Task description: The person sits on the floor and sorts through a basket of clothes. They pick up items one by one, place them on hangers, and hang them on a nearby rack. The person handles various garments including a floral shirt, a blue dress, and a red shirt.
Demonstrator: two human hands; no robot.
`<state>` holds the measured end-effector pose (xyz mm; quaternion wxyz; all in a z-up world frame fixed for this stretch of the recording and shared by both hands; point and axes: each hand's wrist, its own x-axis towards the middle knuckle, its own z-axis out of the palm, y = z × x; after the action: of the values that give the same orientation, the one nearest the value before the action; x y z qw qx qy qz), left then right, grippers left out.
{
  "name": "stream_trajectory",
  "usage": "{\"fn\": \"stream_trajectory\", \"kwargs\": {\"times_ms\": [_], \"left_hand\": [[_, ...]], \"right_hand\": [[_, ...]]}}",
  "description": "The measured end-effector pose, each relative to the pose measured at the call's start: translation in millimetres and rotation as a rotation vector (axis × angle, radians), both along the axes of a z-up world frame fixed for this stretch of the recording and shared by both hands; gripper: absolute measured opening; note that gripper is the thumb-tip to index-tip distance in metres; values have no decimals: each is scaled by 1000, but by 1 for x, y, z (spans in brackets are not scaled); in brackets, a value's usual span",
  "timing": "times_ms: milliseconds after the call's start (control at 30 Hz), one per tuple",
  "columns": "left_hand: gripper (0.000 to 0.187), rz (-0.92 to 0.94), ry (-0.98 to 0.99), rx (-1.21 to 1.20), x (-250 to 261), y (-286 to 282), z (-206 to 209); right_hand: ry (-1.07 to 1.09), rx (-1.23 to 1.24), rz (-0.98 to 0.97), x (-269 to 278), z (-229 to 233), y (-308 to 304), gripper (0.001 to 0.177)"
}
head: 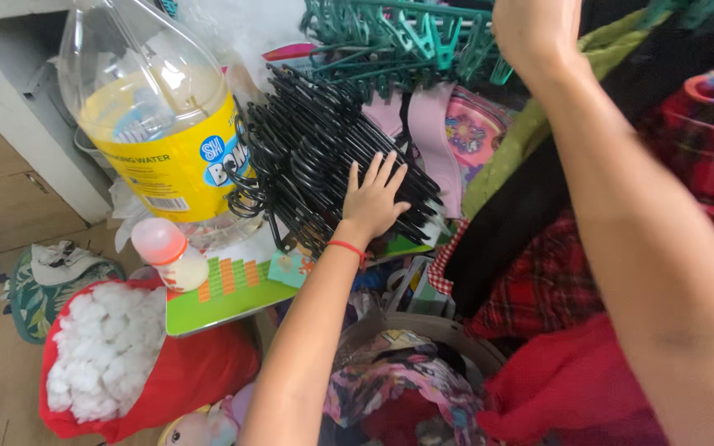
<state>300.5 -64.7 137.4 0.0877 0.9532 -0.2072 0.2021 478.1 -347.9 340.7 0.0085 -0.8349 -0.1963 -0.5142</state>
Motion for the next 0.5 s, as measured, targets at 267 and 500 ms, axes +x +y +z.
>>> {"fn": "stream_trajectory", "kwargs": {"times_ms": [267, 500], "left_hand": [[81, -88, 38, -270, -49, 16, -18], [107, -677, 615, -2196, -98, 18, 38]], "right_hand": [[256, 977, 837, -187, 20, 2, 15], [260, 860, 733, -426, 35, 25, 20]]}}
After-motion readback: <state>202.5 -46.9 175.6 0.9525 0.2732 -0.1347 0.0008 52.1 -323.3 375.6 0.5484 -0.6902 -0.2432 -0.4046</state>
